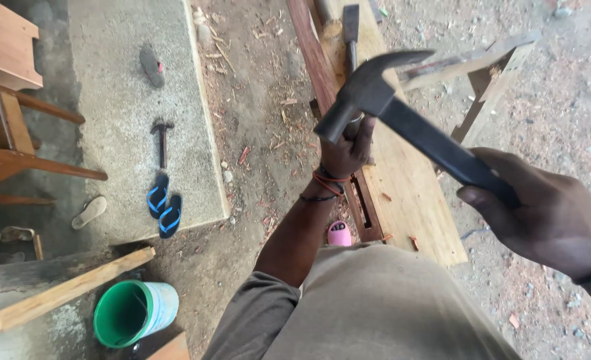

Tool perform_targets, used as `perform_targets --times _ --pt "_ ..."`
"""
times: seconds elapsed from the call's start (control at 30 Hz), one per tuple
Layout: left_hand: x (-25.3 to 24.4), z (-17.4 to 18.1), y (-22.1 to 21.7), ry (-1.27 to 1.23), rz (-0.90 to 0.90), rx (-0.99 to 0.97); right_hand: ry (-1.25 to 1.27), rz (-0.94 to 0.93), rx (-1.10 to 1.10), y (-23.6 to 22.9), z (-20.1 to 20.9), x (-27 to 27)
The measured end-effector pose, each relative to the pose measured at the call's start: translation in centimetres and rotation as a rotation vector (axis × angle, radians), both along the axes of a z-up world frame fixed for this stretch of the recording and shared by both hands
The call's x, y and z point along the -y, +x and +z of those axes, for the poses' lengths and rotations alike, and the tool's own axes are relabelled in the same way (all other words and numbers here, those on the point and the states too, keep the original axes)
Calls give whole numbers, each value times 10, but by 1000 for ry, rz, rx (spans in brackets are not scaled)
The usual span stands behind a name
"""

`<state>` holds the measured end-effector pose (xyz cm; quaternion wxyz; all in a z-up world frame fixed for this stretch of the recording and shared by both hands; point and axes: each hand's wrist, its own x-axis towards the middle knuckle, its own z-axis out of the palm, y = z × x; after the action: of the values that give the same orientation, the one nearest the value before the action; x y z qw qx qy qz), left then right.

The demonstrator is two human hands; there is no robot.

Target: Chiseling a slot in a wooden beam using a hammer and chisel.

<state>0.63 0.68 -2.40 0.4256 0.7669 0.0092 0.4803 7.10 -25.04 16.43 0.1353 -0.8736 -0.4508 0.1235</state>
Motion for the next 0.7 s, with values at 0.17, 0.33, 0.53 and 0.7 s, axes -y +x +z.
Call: perform_targets --times 0.17,0.33,0.53,0.7 --pt "6 22 -5 -278 1 -62 535 -107 -273 33 -36 60" --pt "2 6 -1 -257 28 -61 417 -103 -153 5 -28 10" --pt "-4 -56 6 -235 -111 -11 140 86 58 -5 -15 -3" --pt "1 4 1 -96 78 159 425 155 75 5 -3 8"
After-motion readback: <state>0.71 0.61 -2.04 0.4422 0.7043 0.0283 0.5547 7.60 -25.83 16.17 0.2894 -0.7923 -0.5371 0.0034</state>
